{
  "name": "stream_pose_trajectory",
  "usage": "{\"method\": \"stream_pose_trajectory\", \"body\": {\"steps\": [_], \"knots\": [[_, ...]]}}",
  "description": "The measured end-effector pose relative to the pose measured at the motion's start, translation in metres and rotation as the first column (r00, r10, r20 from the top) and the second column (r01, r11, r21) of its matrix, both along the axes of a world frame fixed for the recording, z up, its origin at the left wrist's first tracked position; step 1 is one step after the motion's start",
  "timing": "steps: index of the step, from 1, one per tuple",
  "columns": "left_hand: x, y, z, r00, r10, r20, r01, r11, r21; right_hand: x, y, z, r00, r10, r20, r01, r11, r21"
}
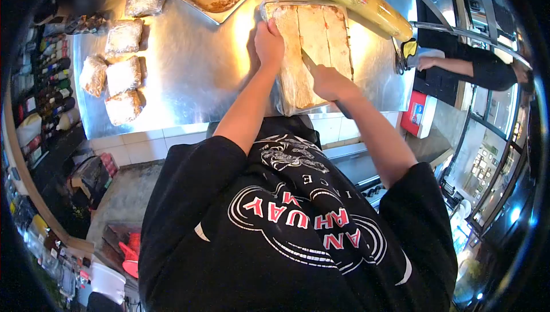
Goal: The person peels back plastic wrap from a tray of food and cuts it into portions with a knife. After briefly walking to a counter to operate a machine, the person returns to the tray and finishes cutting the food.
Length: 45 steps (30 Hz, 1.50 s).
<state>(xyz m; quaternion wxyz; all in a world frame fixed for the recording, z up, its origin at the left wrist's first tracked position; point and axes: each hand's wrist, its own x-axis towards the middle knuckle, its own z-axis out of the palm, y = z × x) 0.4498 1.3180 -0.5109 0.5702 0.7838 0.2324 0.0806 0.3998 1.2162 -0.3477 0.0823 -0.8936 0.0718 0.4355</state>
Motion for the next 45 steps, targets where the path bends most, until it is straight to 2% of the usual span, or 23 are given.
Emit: {"method": "stream_pose_trajectory", "body": {"steps": [1, 6, 11, 13, 15, 19, 20, 21, 22, 24, 25, 26, 28, 31, 35, 37, 39, 40, 42, 43, 45], "knots": [[0.0, 0.001, 0.003, 1.0, -0.002, -0.006, 0.002, 1.0, -0.004, 0.004, 0.005, 0.02, 0.976, -0.051, -0.212, 0.043, 0.998, -0.042], [0.002, 0.001, 0.001, 1.0, 0.014, 0.011, -0.013, 0.999, -0.033, -0.011, 0.007, 0.014, 0.96, -0.156, -0.234, 0.128, 0.983, -0.13], [0.002, 0.001, 0.002, 0.999, -0.03, 0.021, 0.031, 0.998, -0.047, -0.023, 0.005, -0.002, 0.961, -0.244, -0.13, 0.239, 0.97, -0.05], [-0.003, 0.003, 0.002, 0.999, -0.043, 0.019, 0.044, 0.999, -0.025, -0.04, 0.002, -0.025, 0.959, -0.269, -0.084, 0.268, 0.963, -0.028], [0.0, 0.004, 0.009, 0.999, -0.04, -0.005, 0.04, 0.998, -0.048, -0.054, -0.011, -0.061, 0.979, -0.137, 0.149, 0.139, 0.99, -0.002], [0.002, 0.002, 0.005, 0.998, -0.009, 0.062, 0.009, 1.0, 0.003, -0.058, -0.011, -0.052, 0.959, -0.102, 0.266, 0.11, 0.994, -0.016], [0.002, 0.001, 0.004, 0.999, -0.049, -0.025, 0.049, 0.999, 0.014, -0.054, -0.012, -0.038, 0.979, -0.076, 0.189, 0.083, 0.996, -0.03], [0.004, 0.001, -0.004, 0.998, -0.061, 0.004, 0.061, 0.998, 0.008, -0.053, -0.011, -0.026, 0.993, -0.058, 0.105, 0.062, 0.997, -0.04], [0.006, 0.001, -0.008, 0.996, -0.08, 0.03, 0.08, 0.997, 0.002, -0.056, -0.012, -0.019, 0.989, -0.093, 0.118, 0.099, 0.994, -0.046], [0.005, 0.0, -0.011, 0.995, -0.096, 0.019, 0.093, 0.99, 0.107, -0.064, -0.016, -0.01, 0.988, -0.132, 0.08, 0.13, 0.991, 0.021], [0.005, 0.001, -0.013, 0.992, -0.124, 0.004, 0.124, 0.992, 0.027, -0.071, -0.017, -0.017, 0.982, -0.102, 0.157, 0.098, 0.995, 0.037], [0.007, 0.001, -0.015, 0.989, -0.15, 0.008, 0.15, 0.988, 0.023, -0.076, -0.016, -0.026, 0.979, -0.127, 0.161, 0.123, 0.992, 0.032], [0.008, 0.001, -0.021, 0.989, -0.151, 0.001, 0.151, 0.988, 0.02, -0.085, -0.009, -0.037, 0.937, -0.255, 0.239, 0.245, 0.967, 0.072], [0.009, 0.0, -0.021, 0.987, -0.16, 0.028, 0.159, 0.987, 0.019, -0.095, -0.008, -0.047, 0.882, -0.367, 0.294, 0.337, 0.93, 0.149], [-0.012, 0.009, -0.032, 0.989, -0.14, 0.039, 0.141, 0.99, 0.002, -0.102, -0.011, -0.05, 0.887, -0.334, 0.318, 0.298, 0.941, 0.158], [-0.044, 0.029, -0.032, 0.953, -0.302, -0.02, 0.301, 0.953, -0.047, -0.102, -0.014, -0.057, 0.899, -0.325, 0.293, 0.294, 0.945, 0.147], [-0.087, 0.05, -0.051, 0.889, -0.386, -0.248, 0.305, 0.901, -0.309, -0.101, -0.015, -0.057, 0.912, -0.315, 0.263, 0.287, 0.948, 0.141], [-0.101, 0.052, -0.031, 0.891, -0.373, -0.258, 0.296, 0.909, -0.292, -0.099, -0.015, -0.049, 0.905, -0.343, 0.253, 0.315, 0.938, 0.144], [-0.12, 0.042, 0.025, 0.727, -0.567, -0.387, 0.374, 0.8, -0.47, -0.096, -0.015, -0.04, 0.904, -0.364, 0.225, 0.334, 0.929, 0.161], [-0.12, 0.04, 0.031, 0.731, -0.553, -0.4, 0.361, 0.811, -0.46, -0.096, -0.016, -0.038, 0.907, -0.353, 0.231, 0.323, 0.933, 0.159], [-0.122, 0.041, 0.038, 0.619, -0.691, -0.373, 0.612, 0.722, -0.322, -0.095, -0.019, -0.035, 0.918, -0.329, 0.223, 0.297, 0.94, 0.167]]}}
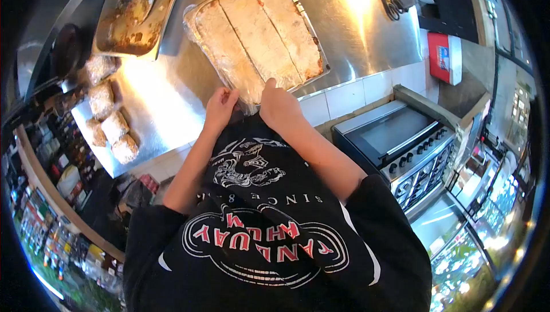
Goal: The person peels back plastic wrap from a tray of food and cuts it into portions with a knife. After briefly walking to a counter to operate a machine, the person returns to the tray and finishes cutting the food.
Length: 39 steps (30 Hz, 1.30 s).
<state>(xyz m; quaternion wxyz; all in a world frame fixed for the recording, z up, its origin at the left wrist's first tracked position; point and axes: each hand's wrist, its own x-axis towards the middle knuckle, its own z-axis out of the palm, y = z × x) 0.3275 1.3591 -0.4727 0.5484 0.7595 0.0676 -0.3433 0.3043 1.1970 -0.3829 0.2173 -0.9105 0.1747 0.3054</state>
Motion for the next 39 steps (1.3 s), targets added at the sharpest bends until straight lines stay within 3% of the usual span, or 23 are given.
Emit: {"method": "stream_pose_trajectory", "body": {"steps": [1, 3, 4, 8, 13, 17, 19, 22, 25, 28, 30, 34, 36, 39], "knots": [[0.002, 0.002, 0.003, 1.0, 0.021, -0.006, -0.02, 1.0, 0.015, 0.001, -0.004, 0.0, 1.0, -0.001, 0.01, 0.001, 1.0, 0.015], [0.009, 0.005, 0.003, 0.995, -0.097, 0.012, 0.096, 0.995, 0.034, 0.007, -0.01, 0.008, 1.0, 0.028, 0.015, -0.028, 0.999, 0.041], [0.007, 0.008, -0.006, 0.996, 0.004, -0.089, -0.013, 0.994, -0.105, 0.014, -0.014, 0.018, 0.998, 0.045, 0.035, -0.047, 0.997, 0.056], [0.006, 0.016, -0.005, 0.978, 0.086, -0.188, -0.098, 0.994, -0.056, 0.026, -0.018, 0.019, 0.987, 0.131, 0.093, -0.138, 0.987, 0.078], [0.004, 0.033, -0.01, 0.988, 0.139, -0.072, -0.138, 0.99, 0.019, 0.027, -0.013, 0.024, 0.98, 0.162, 0.112, -0.168, 0.984, 0.051], [-0.002, 0.044, -0.033, 0.969, 0.236, -0.08, -0.237, 0.971, -0.008, 0.033, -0.005, 0.048, 0.97, 0.243, 0.014, -0.243, 0.97, -0.005], [-0.006, 0.027, -0.035, 0.928, 0.327, 0.176, -0.335, 0.942, 0.014, 0.033, -0.002, 0.055, 0.967, 0.256, -0.01, -0.256, 0.966, -0.02], [-0.001, -0.006, -0.023, 0.921, 0.25, 0.299, -0.284, 0.956, 0.077, 0.031, -0.002, 0.057, 0.978, 0.203, -0.052, -0.203, 0.979, -0.009], [0.006, -0.034, -0.023, 0.927, 0.285, 0.243, -0.323, 0.937, 0.134, 0.029, -0.002, 0.045, 0.97, 0.218, -0.108, -0.223, 0.974, -0.029], [0.008, -0.036, -0.031, 0.898, 0.311, 0.31, -0.351, 0.933, 0.083, 0.035, 0.002, 0.04, 0.957, 0.257, -0.135, -0.269, 0.96, -0.081], [0.01, -0.033, -0.031, 0.882, 0.327, 0.339, -0.368, 0.928, 0.061, 0.04, 0.005, 0.035, 0.882, 0.44, -0.168, -0.458, 0.885, -0.084], [0.019, -0.03, -0.029, 0.869, 0.343, 0.355, -0.384, 0.922, 0.049, 0.05, 0.02, 0.034, 0.879, 0.445, -0.17, -0.468, 0.873, -0.137], [0.021, -0.028, -0.03, 0.871, 0.351, 0.343, -0.391, 0.919, 0.053, 0.063, 0.033, 0.047, 0.894, 0.278, -0.353, -0.307, 0.951, -0.028], [0.021, -0.026, -0.035, 0.837, 0.367, 0.406, -0.394, 0.919, -0.018, 0.057, 0.037, 0.039, 0.87, 0.347, -0.35, -0.391, 0.918, -0.062]]}}
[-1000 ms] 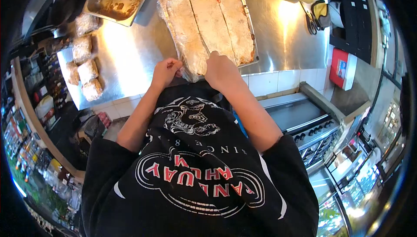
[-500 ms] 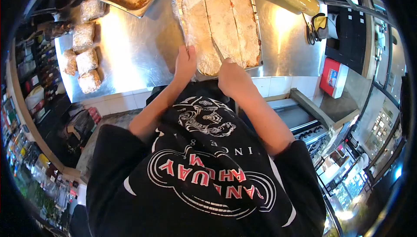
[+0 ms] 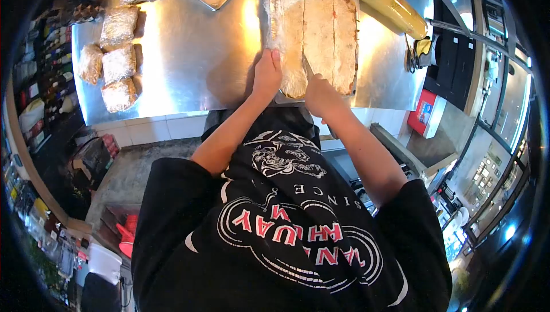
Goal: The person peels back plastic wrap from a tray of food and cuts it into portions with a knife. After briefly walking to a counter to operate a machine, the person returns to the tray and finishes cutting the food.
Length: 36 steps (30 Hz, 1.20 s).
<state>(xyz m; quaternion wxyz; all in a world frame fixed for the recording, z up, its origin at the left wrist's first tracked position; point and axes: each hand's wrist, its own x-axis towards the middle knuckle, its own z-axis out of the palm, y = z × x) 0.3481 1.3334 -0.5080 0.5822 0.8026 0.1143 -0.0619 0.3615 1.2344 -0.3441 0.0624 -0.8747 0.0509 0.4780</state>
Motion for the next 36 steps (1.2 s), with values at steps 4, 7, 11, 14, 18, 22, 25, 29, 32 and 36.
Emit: {"method": "stream_pose_trajectory", "body": {"steps": [4, 7, 11, 14, 18, 22, 25, 29, 32, 36], "knots": [[0.003, 0.0, 0.0, 0.999, -0.027, -0.024, 0.027, 1.0, -0.006, -0.03, -0.017, -0.051, 0.955, -0.259, 0.143, 0.261, 0.965, 0.003], [0.001, -0.003, 0.001, 1.0, 0.001, -0.002, 0.0, 1.0, 0.02, -0.044, -0.014, -0.064, 0.916, -0.279, 0.289, 0.286, 0.958, 0.019], [-0.003, -0.014, -0.002, 0.995, 0.096, 0.029, -0.098, 0.994, 0.057, -0.041, -0.02, -0.05, 0.914, -0.213, 0.345, 0.215, 0.976, 0.032], [-0.005, -0.016, -0.001, 0.991, 0.126, 0.05, -0.128, 0.991, 0.043, -0.034, -0.021, -0.017, 0.951, -0.173, 0.256, 0.173, 0.985, 0.025], [-0.003, -0.014, 0.004, 0.99, 0.132, 0.051, -0.134, 0.99, 0.041, -0.031, -0.018, -0.021, 0.975, -0.189, 0.12, 0.184, 0.982, 0.052], [-0.004, -0.012, 0.009, 0.991, 0.127, 0.032, -0.127, 0.992, 0.001, -0.059, -0.018, -0.066, 0.924, -0.21, 0.319, 0.209, 0.977, 0.039], [-0.004, -0.01, 0.008, 0.988, 0.142, 0.061, -0.143, 0.99, 0.015, -0.061, -0.012, -0.071, 0.906, -0.256, 0.337, 0.266, 0.964, 0.017], [-0.004, -0.013, 0.009, 0.987, 0.155, 0.048, -0.156, 0.988, 0.01, -0.038, -0.019, -0.023, 0.966, -0.172, 0.194, 0.176, 0.984, -0.005], [-0.004, -0.012, 0.012, 0.99, 0.135, -0.047, -0.136, 0.991, -0.015, -0.039, -0.032, -0.015, 0.98, -0.186, 0.065, 0.186, 0.983, 0.007], [-0.005, -0.012, 0.008, 0.988, 0.138, -0.068, -0.142, 0.989, -0.052, -0.046, -0.034, -0.019, 0.977, -0.2, 0.08, 0.2, 0.98, 0.006]]}}
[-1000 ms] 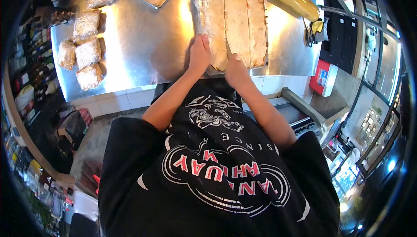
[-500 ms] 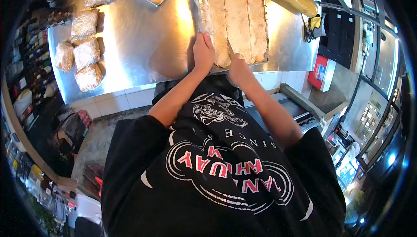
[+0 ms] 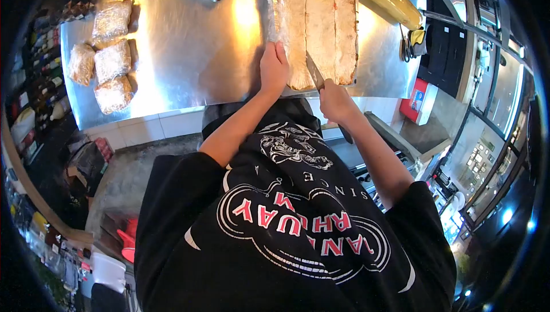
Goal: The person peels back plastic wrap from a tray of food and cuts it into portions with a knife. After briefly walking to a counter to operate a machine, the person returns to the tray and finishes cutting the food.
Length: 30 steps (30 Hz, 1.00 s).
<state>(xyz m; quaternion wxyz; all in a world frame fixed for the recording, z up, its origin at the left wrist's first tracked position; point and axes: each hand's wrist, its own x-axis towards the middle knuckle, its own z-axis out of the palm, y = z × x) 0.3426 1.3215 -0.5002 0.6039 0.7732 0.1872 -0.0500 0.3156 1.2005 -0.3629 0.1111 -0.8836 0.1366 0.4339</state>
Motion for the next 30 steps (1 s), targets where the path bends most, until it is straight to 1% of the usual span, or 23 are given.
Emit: {"method": "stream_pose_trajectory", "body": {"steps": [2, 4, 5, 7, 8, 10, 11, 12, 14, 15, 16, 18, 19, 21, 22, 24, 25, 26, 28, 29, 30], "knots": [[0.001, 0.001, 0.0, 1.0, -0.001, -0.011, 0.0, 1.0, -0.02, 0.001, 0.001, -0.003, 1.0, 0.001, 0.002, -0.001, 1.0, -0.017], [0.0, 0.0, -0.004, 1.0, 0.01, 0.003, -0.01, 1.0, -0.02, 0.002, 0.011, 0.001, 0.981, 0.165, 0.107, -0.155, 0.984, -0.093], [0.0, 0.0, -0.006, 1.0, 0.01, 0.024, -0.01, 1.0, -0.017, 0.006, 0.013, 0.002, 0.98, 0.173, 0.099, -0.164, 0.982, -0.092], [0.0, 0.001, -0.008, 1.0, 0.013, 0.022, -0.012, 0.999, -0.03, 0.02, 0.017, 0.004, 0.997, 0.078, -0.014, -0.078, 0.996, -0.031], [-0.001, 0.002, -0.008, 1.0, 0.001, 0.028, 0.0, 0.999, -0.043, 0.027, 0.022, 0.009, 0.997, 0.08, -0.021, -0.081, 0.996, -0.03], [-0.001, 0.001, -0.007, 0.999, 0.006, 0.037, -0.004, 0.999, -0.054, 0.043, 0.031, 0.014, 0.972, -0.042, -0.23, 0.031, 0.998, -0.052], [-0.004, 0.003, -0.008, 0.999, 0.01, 0.042, -0.007, 0.998, -0.066, 0.048, 0.032, 0.01, 0.957, -0.019, -0.288, 0.001, 0.998, -0.063], [-0.004, 0.003, -0.009, 0.999, 0.018, 0.038, -0.015, 0.998, -0.063, 0.043, 0.031, 0.006, 0.957, -0.011, -0.291, -0.007, 0.998, -0.06], [-0.004, 0.0, -0.009, 0.998, 0.054, 0.038, -0.051, 0.996, -0.067, 0.012, 0.016, -0.021, 0.996, 0.064, -0.057, -0.065, 0.998, -0.01], [-0.004, 0.0, -0.01, 0.997, 0.066, 0.05, -0.062, 0.996, -0.069, -0.018, -0.014, -0.062, 0.948, 0.269, 0.169, -0.27, 0.963, -0.018], [-0.004, 0.0, -0.011, 0.997, 0.069, 0.046, -0.066, 0.995, -0.073, -0.036, -0.017, -0.076, 0.926, 0.266, 0.269, -0.258, 0.964, -0.064], [-0.004, 0.0, -0.011, 0.996, 0.073, 0.05, -0.068, 0.993, -0.095, -0.028, 0.011, -0.056, 0.996, 0.03, 0.088, -0.019, 0.993, -0.12], [-0.004, 0.001, -0.012, 0.996, 0.078, 0.048, -0.073, 0.993, -0.096, -0.027, 0.009, -0.056, 0.996, 0.034, 0.086, -0.024, 0.992, -0.122], [-0.004, 0.002, -0.01, 0.995, 0.08, 0.067, -0.072, 0.991, -0.111, -0.027, 0.0, -0.052, 0.984, 0.168, 0.054, -0.162, 0.981, -0.104], [0.0, 0.002, -0.01, 0.993, 0.088, 0.074, -0.079, 0.99, -0.116, -0.016, 0.002, -0.043, 0.982, 0.176, 0.061, -0.169, 0.98, -0.109], [-0.004, 0.002, -0.011, 0.997, 0.062, 0.043, -0.058, 0.994, -0.094, 0.0, 0.01, -0.011, 0.973, 0.225, -0.057, -0.231, 0.963, -0.14], [-0.005, 0.002, -0.011, 0.997, 0.063, 0.039, -0.059, 0.994, -0.095, 0.007, 0.018, 0.009, 0.988, 0.111, -0.105, -0.125, 0.982, -0.141], [-0.005, 0.002, -0.011, 0.998, 0.06, 0.032, -0.056, 0.994, -0.097, 0.011, 0.016, 0.014, 0.988, 0.113, -0.108, -0.128, 0.982, -0.141], [-0.004, 0.002, -0.012, 0.998, 0.058, 0.019, -0.056, 0.993, -0.104, 0.018, 0.014, 0.025, 0.907, 0.321, -0.272, -0.362, 0.925, -0.117], [-0.004, 0.002, -0.012, 0.997, 0.065, 0.037, -0.06, 0.992, -0.109, 0.023, 0.017, 0.026, 0.94, 0.207, -0.271, -0.253, 0.956, -0.146], [-0.005, 0.002, -0.013, 0.996, 0.071, 0.057, -0.064, 0.991, -0.114, 0.027, 0.016, 0.024, 0.939, 0.206, -0.275, -0.253, 0.956, -0.148]]}}
